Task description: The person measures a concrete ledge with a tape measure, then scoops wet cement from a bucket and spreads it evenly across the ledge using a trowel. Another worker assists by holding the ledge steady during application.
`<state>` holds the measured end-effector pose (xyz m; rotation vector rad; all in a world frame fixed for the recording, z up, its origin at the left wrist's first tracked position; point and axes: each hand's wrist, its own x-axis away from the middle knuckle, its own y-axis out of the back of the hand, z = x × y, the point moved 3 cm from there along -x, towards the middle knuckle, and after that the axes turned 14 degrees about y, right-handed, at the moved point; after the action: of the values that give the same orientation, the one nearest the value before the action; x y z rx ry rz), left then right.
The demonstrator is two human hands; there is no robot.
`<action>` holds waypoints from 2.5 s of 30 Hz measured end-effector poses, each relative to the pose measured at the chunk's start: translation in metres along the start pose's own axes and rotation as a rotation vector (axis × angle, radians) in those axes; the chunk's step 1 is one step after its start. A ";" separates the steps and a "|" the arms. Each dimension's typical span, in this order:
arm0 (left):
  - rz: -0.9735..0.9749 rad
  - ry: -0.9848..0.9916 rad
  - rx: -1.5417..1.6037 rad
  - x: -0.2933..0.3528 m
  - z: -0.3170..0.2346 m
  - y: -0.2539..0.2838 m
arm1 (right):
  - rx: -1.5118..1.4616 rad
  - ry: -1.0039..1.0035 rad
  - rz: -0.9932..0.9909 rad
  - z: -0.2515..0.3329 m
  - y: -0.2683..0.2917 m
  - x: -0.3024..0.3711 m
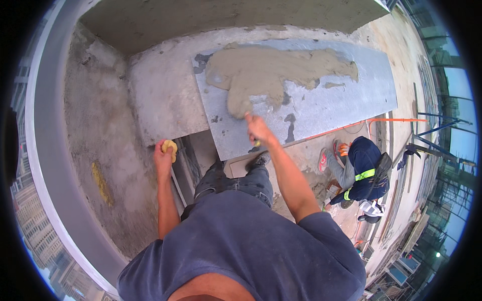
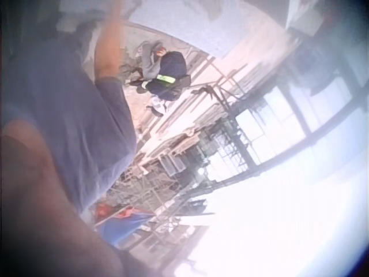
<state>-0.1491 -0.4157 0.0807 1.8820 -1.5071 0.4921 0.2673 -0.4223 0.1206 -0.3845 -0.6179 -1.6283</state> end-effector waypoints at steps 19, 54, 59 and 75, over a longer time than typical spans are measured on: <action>-0.188 -0.384 -0.030 -0.027 -0.168 -0.036 | -0.277 0.275 -0.195 0.026 0.006 0.100; 0.718 -1.408 -0.863 0.235 -0.071 -0.379 | -0.657 0.182 -0.986 -0.255 0.115 0.400; 1.032 -1.366 -1.123 0.376 0.039 -0.439 | -0.629 0.051 -1.326 -0.418 0.132 0.496; 1.107 -1.064 -1.940 0.469 0.248 -0.560 | -0.856 -0.532 -1.667 -0.824 0.117 0.583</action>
<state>0.4820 -0.8587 0.0660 -0.4680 -2.0125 -1.3549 0.3745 -1.3868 -0.1810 -1.1210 -0.5900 -3.4685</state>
